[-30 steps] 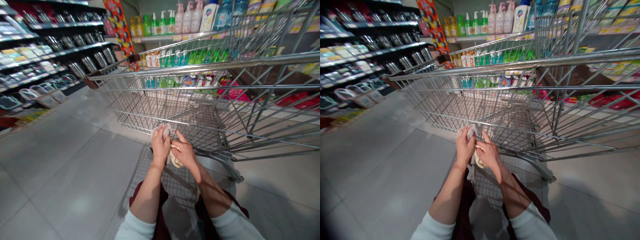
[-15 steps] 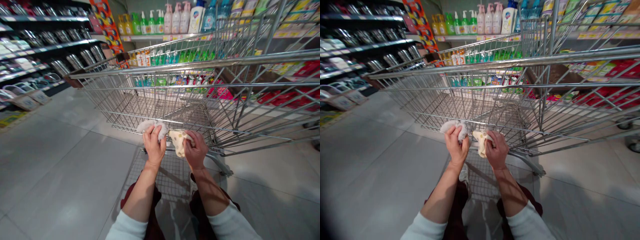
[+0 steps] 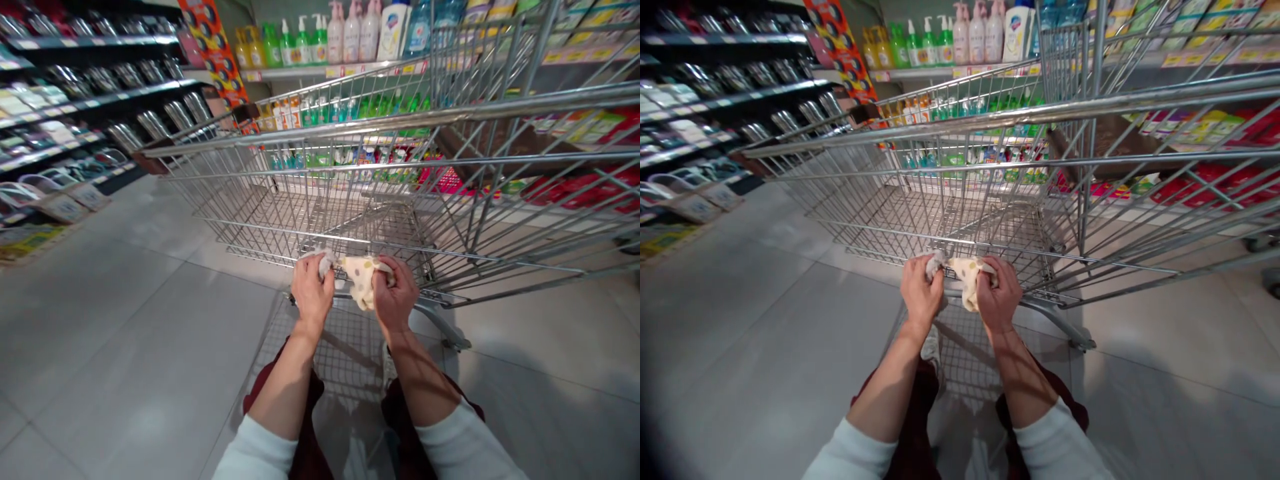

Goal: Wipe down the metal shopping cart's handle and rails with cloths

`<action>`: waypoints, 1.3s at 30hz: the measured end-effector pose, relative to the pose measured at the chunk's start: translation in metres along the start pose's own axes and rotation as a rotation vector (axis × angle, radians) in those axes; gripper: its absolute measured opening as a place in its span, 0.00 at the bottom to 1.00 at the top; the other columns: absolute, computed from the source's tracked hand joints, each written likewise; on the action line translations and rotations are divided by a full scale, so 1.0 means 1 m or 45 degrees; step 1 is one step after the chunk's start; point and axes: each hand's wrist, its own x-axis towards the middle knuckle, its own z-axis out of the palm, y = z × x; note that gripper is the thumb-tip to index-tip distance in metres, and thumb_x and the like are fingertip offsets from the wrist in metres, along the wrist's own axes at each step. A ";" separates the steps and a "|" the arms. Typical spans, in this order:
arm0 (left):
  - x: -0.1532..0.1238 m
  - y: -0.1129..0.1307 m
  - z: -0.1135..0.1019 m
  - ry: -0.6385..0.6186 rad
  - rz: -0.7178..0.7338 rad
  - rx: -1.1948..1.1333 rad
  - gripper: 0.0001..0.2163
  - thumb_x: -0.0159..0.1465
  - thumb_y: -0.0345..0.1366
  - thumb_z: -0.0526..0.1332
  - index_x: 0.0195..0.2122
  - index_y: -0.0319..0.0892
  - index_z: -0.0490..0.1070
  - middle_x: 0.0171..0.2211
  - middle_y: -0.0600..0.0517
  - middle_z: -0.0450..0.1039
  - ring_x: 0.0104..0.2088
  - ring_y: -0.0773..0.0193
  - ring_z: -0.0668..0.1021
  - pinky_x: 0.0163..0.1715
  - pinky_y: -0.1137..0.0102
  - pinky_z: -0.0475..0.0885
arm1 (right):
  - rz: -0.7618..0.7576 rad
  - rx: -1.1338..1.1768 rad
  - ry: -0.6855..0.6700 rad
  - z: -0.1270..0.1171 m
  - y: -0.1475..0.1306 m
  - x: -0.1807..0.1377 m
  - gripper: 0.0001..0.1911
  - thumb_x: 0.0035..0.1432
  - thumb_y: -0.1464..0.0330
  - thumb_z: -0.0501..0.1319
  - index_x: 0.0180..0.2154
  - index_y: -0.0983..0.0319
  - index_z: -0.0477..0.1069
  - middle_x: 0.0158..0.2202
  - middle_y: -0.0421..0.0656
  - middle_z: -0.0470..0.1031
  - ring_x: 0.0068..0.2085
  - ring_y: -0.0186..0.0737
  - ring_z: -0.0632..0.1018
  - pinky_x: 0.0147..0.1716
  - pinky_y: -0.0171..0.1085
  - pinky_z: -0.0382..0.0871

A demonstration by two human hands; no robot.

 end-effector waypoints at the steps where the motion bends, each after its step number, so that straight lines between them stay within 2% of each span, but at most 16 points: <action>1: 0.001 0.003 0.001 0.101 0.065 -0.073 0.13 0.64 0.32 0.59 0.50 0.42 0.74 0.46 0.44 0.74 0.48 0.55 0.75 0.51 0.60 0.72 | 0.032 -0.004 -0.043 0.000 0.000 0.000 0.11 0.54 0.72 0.58 0.37 0.57 0.78 0.42 0.42 0.82 0.45 0.39 0.81 0.50 0.39 0.75; 3: 0.004 0.010 0.004 0.236 0.192 -0.159 0.15 0.65 0.34 0.59 0.53 0.41 0.72 0.51 0.43 0.72 0.53 0.55 0.74 0.55 0.59 0.70 | 0.105 -0.004 -0.181 0.000 0.001 0.000 0.11 0.53 0.70 0.59 0.35 0.57 0.79 0.46 0.43 0.82 0.48 0.40 0.81 0.51 0.40 0.75; 5: 0.006 0.015 0.007 0.248 0.269 -0.172 0.17 0.65 0.33 0.59 0.55 0.41 0.71 0.54 0.42 0.70 0.55 0.55 0.73 0.57 0.59 0.68 | 0.165 0.015 -0.303 -0.002 0.002 0.001 0.10 0.51 0.69 0.59 0.34 0.56 0.80 0.50 0.43 0.81 0.51 0.41 0.80 0.53 0.40 0.75; 8: 0.005 0.017 0.009 0.096 0.259 -0.110 0.19 0.64 0.30 0.58 0.56 0.42 0.72 0.55 0.42 0.71 0.55 0.54 0.73 0.55 0.59 0.69 | 0.167 0.052 -0.393 -0.007 0.004 0.003 0.10 0.49 0.69 0.59 0.33 0.56 0.79 0.52 0.43 0.80 0.54 0.43 0.79 0.55 0.42 0.73; 13: -0.003 0.006 0.004 -0.296 0.028 0.108 0.17 0.61 0.28 0.59 0.51 0.43 0.75 0.50 0.43 0.74 0.50 0.50 0.75 0.49 0.59 0.73 | 0.035 0.091 -0.536 -0.013 0.007 0.008 0.08 0.51 0.70 0.60 0.32 0.55 0.78 0.46 0.42 0.83 0.56 0.44 0.79 0.54 0.42 0.75; 15: -0.006 0.002 0.002 -0.377 -0.015 0.136 0.17 0.60 0.28 0.60 0.50 0.43 0.76 0.48 0.43 0.75 0.48 0.50 0.76 0.46 0.59 0.74 | 0.024 0.084 -0.527 -0.012 0.008 0.008 0.08 0.53 0.70 0.60 0.33 0.55 0.78 0.46 0.42 0.82 0.56 0.43 0.79 0.53 0.42 0.75; 16: -0.006 0.002 0.002 -0.342 -0.016 0.107 0.17 0.60 0.28 0.59 0.50 0.43 0.76 0.46 0.43 0.75 0.47 0.51 0.76 0.45 0.60 0.74 | 0.023 0.083 -0.511 -0.011 0.007 0.008 0.08 0.53 0.70 0.60 0.34 0.56 0.78 0.48 0.42 0.82 0.56 0.43 0.79 0.53 0.41 0.75; 18: -0.005 0.004 0.002 -0.146 0.042 -0.008 0.17 0.61 0.28 0.58 0.51 0.42 0.75 0.45 0.44 0.74 0.47 0.53 0.76 0.48 0.60 0.73 | 0.010 0.087 -0.476 -0.008 0.007 0.006 0.09 0.53 0.71 0.59 0.35 0.57 0.77 0.50 0.44 0.81 0.56 0.42 0.79 0.53 0.41 0.75; 21: 0.000 0.013 0.003 0.161 0.267 -0.173 0.17 0.63 0.30 0.57 0.53 0.41 0.73 0.51 0.43 0.71 0.53 0.55 0.73 0.55 0.60 0.69 | -0.023 0.066 -0.443 -0.005 0.008 0.003 0.11 0.53 0.72 0.58 0.36 0.57 0.77 0.50 0.45 0.81 0.55 0.41 0.79 0.53 0.40 0.75; 23: 0.002 0.019 0.005 0.194 0.373 -0.222 0.18 0.64 0.31 0.57 0.55 0.41 0.71 0.55 0.42 0.68 0.56 0.54 0.71 0.58 0.59 0.67 | -0.035 0.030 -0.425 -0.004 0.009 0.001 0.12 0.54 0.72 0.57 0.37 0.58 0.78 0.51 0.46 0.80 0.55 0.41 0.79 0.54 0.41 0.75; 27: 0.000 0.025 0.008 0.041 0.314 -0.174 0.18 0.65 0.31 0.57 0.56 0.42 0.72 0.57 0.42 0.69 0.57 0.53 0.71 0.58 0.58 0.68 | -0.042 -0.029 -0.415 -0.006 0.012 -0.003 0.13 0.55 0.72 0.57 0.38 0.58 0.78 0.52 0.47 0.80 0.55 0.41 0.79 0.55 0.41 0.75; 35: -0.011 0.019 0.004 -0.461 0.021 0.065 0.16 0.62 0.29 0.61 0.52 0.43 0.74 0.53 0.42 0.75 0.53 0.47 0.75 0.51 0.56 0.73 | -0.053 -0.067 -0.378 -0.002 0.011 -0.003 0.11 0.54 0.72 0.58 0.36 0.57 0.78 0.49 0.45 0.81 0.53 0.42 0.80 0.53 0.41 0.76; 37: -0.009 0.018 0.003 -0.499 -0.035 0.060 0.15 0.61 0.28 0.61 0.50 0.43 0.74 0.49 0.43 0.77 0.51 0.47 0.76 0.48 0.56 0.74 | -0.114 -0.114 -0.356 0.000 0.012 -0.004 0.11 0.55 0.72 0.58 0.37 0.57 0.77 0.48 0.45 0.82 0.52 0.41 0.81 0.53 0.41 0.77; 39: -0.007 0.018 0.002 -0.434 -0.159 0.006 0.17 0.58 0.28 0.61 0.49 0.43 0.71 0.44 0.45 0.77 0.47 0.48 0.78 0.45 0.58 0.75 | -0.187 -0.179 -0.289 -0.001 0.011 -0.004 0.11 0.57 0.73 0.57 0.38 0.57 0.77 0.47 0.45 0.82 0.50 0.41 0.81 0.53 0.41 0.77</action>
